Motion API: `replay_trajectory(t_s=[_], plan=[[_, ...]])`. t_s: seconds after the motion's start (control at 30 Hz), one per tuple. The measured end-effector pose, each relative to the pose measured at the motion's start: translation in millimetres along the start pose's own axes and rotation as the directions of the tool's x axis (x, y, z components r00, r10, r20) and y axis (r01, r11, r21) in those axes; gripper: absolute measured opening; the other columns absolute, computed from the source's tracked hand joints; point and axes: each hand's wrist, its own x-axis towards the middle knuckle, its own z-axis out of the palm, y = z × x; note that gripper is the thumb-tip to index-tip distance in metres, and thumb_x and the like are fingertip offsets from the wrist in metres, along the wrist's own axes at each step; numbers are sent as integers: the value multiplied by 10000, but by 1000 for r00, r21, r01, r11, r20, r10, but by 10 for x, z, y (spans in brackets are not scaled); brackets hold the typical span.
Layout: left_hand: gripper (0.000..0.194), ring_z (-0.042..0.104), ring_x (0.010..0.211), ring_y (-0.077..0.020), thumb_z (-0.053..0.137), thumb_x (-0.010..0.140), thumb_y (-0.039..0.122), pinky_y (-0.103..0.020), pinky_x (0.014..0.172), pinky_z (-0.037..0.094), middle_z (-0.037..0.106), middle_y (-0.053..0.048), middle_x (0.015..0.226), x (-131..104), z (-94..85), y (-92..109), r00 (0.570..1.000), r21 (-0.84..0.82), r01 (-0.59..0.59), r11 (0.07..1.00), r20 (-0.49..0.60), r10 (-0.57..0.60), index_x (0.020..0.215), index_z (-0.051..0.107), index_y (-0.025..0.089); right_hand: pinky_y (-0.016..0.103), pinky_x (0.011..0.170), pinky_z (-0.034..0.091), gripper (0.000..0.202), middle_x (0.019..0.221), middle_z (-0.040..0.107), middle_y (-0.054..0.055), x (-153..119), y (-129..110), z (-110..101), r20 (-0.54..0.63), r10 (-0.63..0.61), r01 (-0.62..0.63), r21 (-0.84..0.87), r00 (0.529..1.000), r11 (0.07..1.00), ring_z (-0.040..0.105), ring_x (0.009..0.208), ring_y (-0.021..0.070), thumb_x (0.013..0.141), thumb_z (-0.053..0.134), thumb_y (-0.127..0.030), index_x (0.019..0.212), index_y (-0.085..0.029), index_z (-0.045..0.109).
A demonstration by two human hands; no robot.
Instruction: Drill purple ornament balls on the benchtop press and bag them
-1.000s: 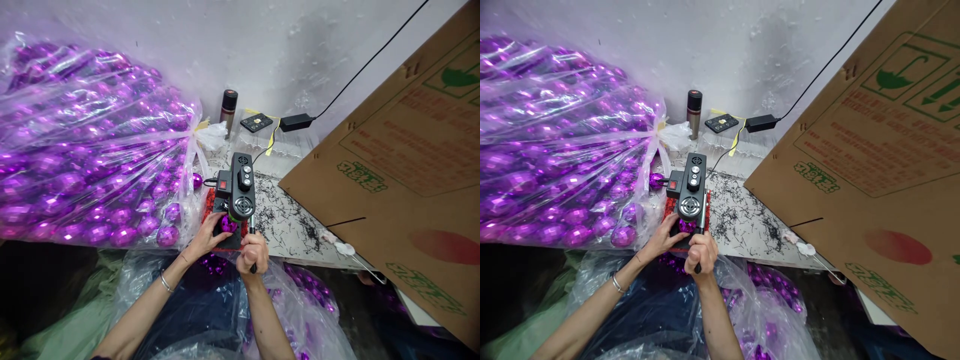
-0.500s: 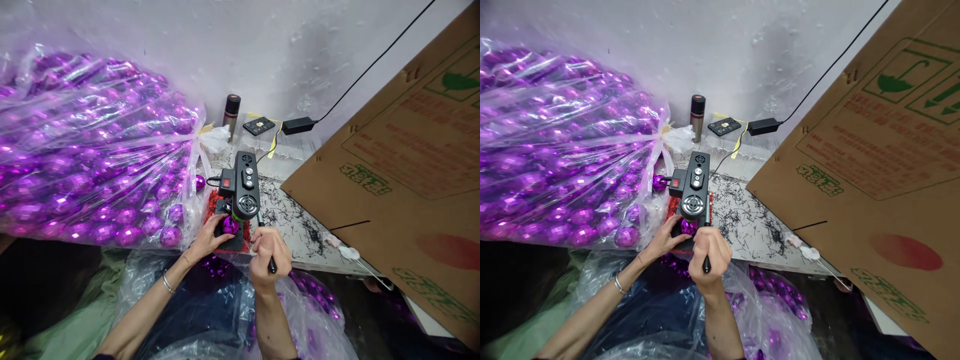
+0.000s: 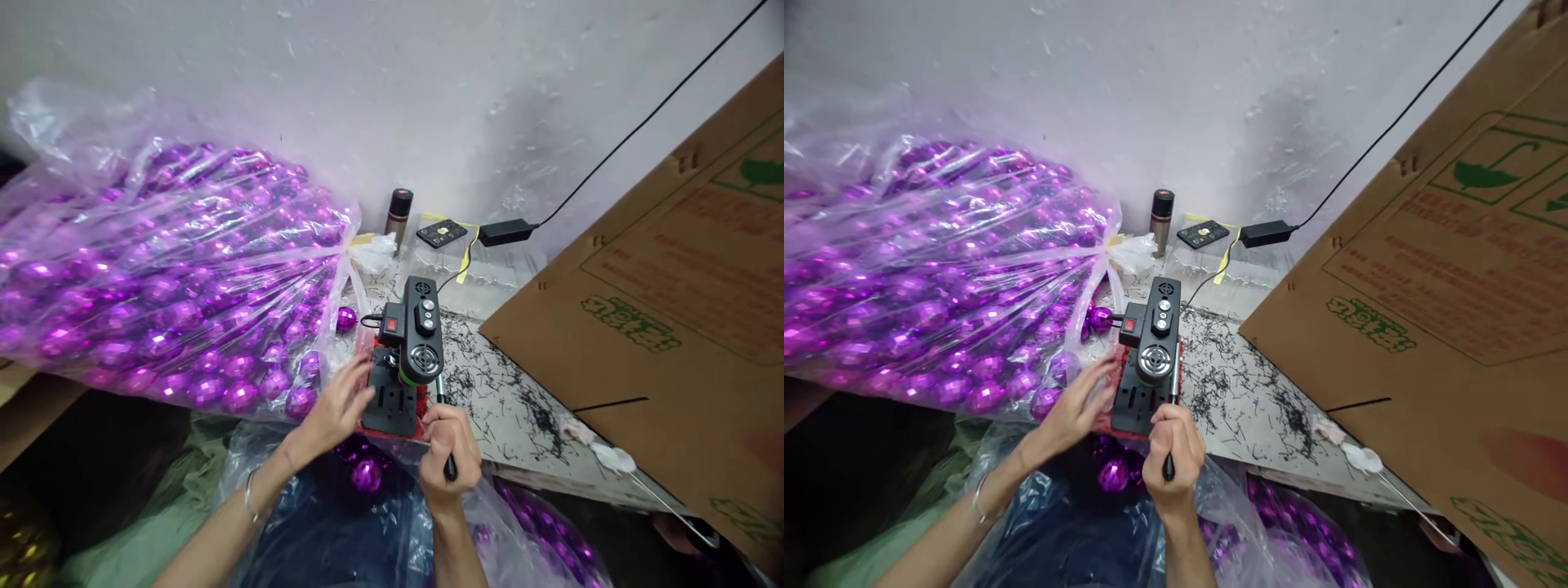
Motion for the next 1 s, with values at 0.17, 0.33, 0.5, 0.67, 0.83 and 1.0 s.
replay_trajectory(t_s=[0.17,0.33,0.5,0.67,0.83,1.0], plan=[[474,584,1567,-359,464,1094,199,-591,1320,462,680,-219,1594,1124,-248,-299,948,301,301,905,-198,-249,1524,649,129,276,603,480,332,724,613,-27,34,-3,12,-2,-21,21,-7,1000,1000,631,659,135,1035,480,-45,776,-247,524],[325,754,1224,-427,608,1073,365,-565,1099,556,826,-235,1216,1438,-331,-393,924,561,353,749,-85,-372,1258,765,149,285,595,483,330,721,607,-26,38,-18,30,-8,-32,32,-10,999,999,626,653,140,1034,477,-43,783,-249,531],[424,744,1226,-440,636,1083,467,-608,1191,458,844,-234,1097,1385,-239,-345,925,658,296,692,-16,-381,1312,739,126,289,599,492,333,711,606,-27,31,-13,39,-18,-35,34,-14,999,999,629,646,142,1044,474,-61,778,-251,535],[609,749,1264,-379,726,1042,495,-616,1184,538,782,-207,1375,1247,-467,-354,946,273,317,908,-153,-284,1554,618,184,287,596,487,330,708,605,-27,34,-3,35,-8,-49,49,-18,999,999,633,652,141,1045,474,-59,783,-251,537],[734,799,1172,-309,680,1034,647,-460,939,720,734,-153,1468,735,-640,-83,937,-427,285,858,-64,-343,1664,547,294,273,612,494,323,711,606,-34,81,-26,15,-7,-44,44,-13,999,999,643,671,128,1044,489,-49,794,-246,540],[737,798,1253,-334,714,999,699,-459,1006,712,765,-150,1474,161,-189,134,899,-603,426,675,195,-393,1583,634,257,281,629,482,320,711,613,-31,201,-82,-28,11,-19,20,-28,1000,999,644,678,128,1056,520,-69,788,-241,553]])
